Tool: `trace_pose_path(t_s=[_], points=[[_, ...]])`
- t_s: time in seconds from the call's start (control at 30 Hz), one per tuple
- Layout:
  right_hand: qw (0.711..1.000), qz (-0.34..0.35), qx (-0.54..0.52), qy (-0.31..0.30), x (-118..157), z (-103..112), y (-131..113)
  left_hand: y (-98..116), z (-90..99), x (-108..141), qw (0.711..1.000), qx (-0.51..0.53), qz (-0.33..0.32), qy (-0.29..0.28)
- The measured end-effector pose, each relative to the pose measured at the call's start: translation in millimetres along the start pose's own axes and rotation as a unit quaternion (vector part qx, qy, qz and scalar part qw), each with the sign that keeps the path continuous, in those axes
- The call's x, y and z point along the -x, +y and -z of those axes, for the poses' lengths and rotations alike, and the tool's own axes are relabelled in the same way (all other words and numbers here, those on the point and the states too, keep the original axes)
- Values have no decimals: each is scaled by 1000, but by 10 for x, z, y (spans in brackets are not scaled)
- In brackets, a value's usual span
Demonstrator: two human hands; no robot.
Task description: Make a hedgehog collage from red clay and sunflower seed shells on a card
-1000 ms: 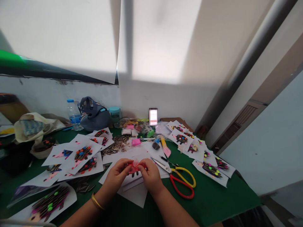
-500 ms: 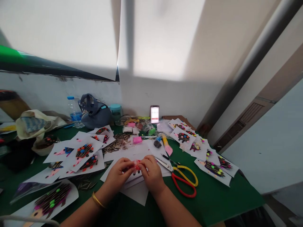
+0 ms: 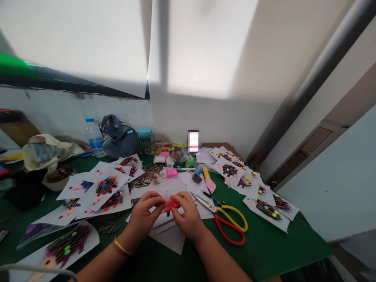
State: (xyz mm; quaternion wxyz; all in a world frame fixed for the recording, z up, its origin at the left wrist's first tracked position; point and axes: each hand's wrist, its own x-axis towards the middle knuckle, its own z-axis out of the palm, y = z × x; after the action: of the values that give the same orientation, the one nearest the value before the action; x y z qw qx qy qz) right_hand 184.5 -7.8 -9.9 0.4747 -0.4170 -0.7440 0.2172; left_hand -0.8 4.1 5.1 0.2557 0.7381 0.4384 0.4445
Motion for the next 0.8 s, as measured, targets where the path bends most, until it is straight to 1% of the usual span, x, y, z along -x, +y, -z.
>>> trace_pose_path(t_s=[0.13, 0.23, 0.3, 0.4, 0.47, 0.53, 0.57, 0.6, 0.67, 0.73, 0.8], points=[[1000, 8, -3, -19, 11, -1, 52, -4, 13, -14, 999, 2, -15, -30], [1000, 15, -9, -24, 21, -4, 43, -3, 7, -8, 999, -3, -20, -43], [1000, 14, -12, -25, 27, -10, 27, -2, -6, -2, 999, 0, -19, -43], [999, 2, -26, -30, 37, -39, 27, -8, -30, 0, 1000, 13, -6, -24], [998, -36, -47, -4, 44, -67, 48, -18, -43, -4, 1000, 25, 6, -2], [994, -77, -62, 41, 45, -84, 66, -26, -47, -8, 999, 37, 24, 20], [993, -86, -62, 58, 43, -84, 68, -28, -45, -10, 998, 42, 36, 27], [993, -82, -56, 65, 38, -77, 63, -28, -41, -11, 998, 45, 46, 29], [997, -51, -34, 44, 26, -53, 36, -20, -34, -12, 998, 38, 49, 19], [1000, -16, -18, 15, 16, -33, 1, -8, -34, -10, 999, 26, 30, 1], [1000, 6, -15, 1, 15, -32, -23, 4, -46, -6, 1000, 22, 13, -10]])
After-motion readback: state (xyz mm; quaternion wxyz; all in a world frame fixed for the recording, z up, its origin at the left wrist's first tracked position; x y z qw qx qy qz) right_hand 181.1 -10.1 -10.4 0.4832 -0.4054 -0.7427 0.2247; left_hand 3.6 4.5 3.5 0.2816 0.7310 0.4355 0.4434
